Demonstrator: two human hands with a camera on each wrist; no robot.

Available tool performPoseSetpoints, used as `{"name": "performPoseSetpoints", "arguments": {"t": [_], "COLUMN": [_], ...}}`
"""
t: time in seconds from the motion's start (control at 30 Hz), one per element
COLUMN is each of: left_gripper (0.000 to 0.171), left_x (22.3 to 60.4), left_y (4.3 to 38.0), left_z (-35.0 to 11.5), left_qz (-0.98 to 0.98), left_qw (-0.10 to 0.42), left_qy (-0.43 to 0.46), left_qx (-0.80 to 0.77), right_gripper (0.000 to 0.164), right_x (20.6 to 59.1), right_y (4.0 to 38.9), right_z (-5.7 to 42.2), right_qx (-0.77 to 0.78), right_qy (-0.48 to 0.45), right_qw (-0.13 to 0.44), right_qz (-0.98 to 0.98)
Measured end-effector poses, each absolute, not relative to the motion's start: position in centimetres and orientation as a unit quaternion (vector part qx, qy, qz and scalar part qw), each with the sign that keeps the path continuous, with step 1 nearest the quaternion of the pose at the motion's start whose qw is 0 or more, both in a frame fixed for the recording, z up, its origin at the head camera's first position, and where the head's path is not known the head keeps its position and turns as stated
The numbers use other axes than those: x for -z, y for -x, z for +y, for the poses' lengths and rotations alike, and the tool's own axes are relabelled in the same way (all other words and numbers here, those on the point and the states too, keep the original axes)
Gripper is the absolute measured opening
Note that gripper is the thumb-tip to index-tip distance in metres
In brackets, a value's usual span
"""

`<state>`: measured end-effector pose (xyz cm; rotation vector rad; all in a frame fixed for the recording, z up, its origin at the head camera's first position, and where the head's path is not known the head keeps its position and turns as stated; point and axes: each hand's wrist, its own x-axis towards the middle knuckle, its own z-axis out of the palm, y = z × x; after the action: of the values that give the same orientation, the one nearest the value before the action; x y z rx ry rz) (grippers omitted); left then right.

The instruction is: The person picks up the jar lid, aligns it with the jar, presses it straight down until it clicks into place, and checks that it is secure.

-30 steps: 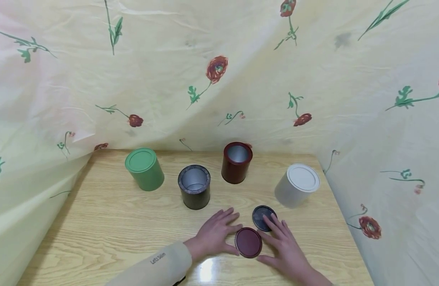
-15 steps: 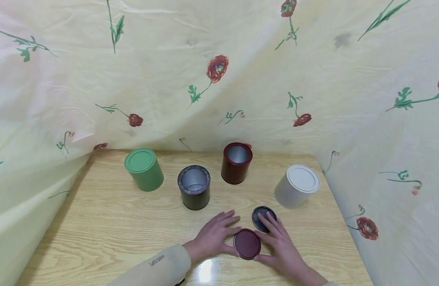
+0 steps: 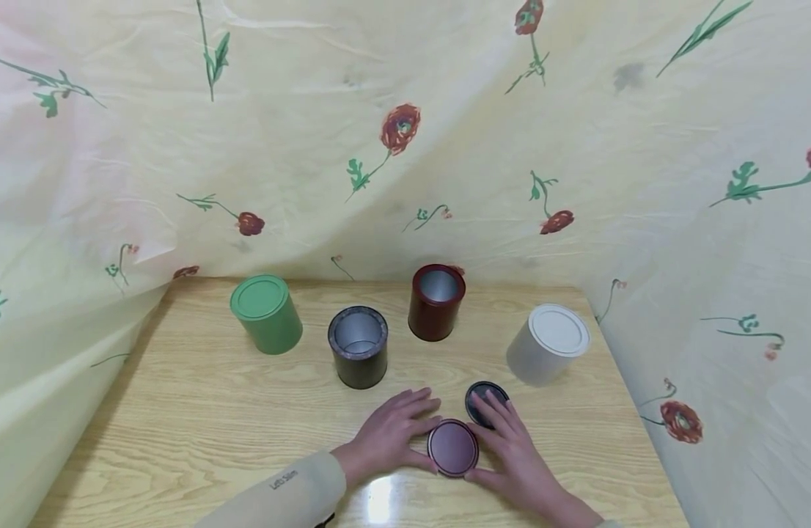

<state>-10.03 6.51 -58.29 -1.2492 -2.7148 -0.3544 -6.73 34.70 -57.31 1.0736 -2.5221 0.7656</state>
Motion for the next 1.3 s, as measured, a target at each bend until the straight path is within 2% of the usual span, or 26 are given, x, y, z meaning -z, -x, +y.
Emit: {"name": "performPoseSetpoints", "arguments": {"t": [0.3,0.87,1.0,1.3], "left_gripper": [0.084,0.077,0.077,0.077], "left_x": [56.4,49.0,47.3,44.1], "left_y": [11.1,13.8,14.7,17.0], "left_z": [6.2,5.6,5.2,3.6], "left_qz": [-0.883,-0.866,-0.864,-0.866], "left_qw": [0.111,0.205,0.209,0.206], "left_qy": [0.436,0.445,0.446,0.443], "left_qx": [0.131,0.099,0.101,0.108], "right_gripper": [0.072,0.073,0.073,0.076], "right_x": [55.2,48.9,47.8,45.7], "right_y": [7.6,11.2,12.4,14.6], "right_z": [35.0,34.7,34.4,33.2], "right_qx": [-0.262,-0.241,-0.247,-0.241], "right_qy": [-0.391,-0.423,-0.435,-0.416], "right_qw": [0.170,0.232,0.251,0.243], "right_qz": [-0.866,-0.842,-0.829,-0.842]}}
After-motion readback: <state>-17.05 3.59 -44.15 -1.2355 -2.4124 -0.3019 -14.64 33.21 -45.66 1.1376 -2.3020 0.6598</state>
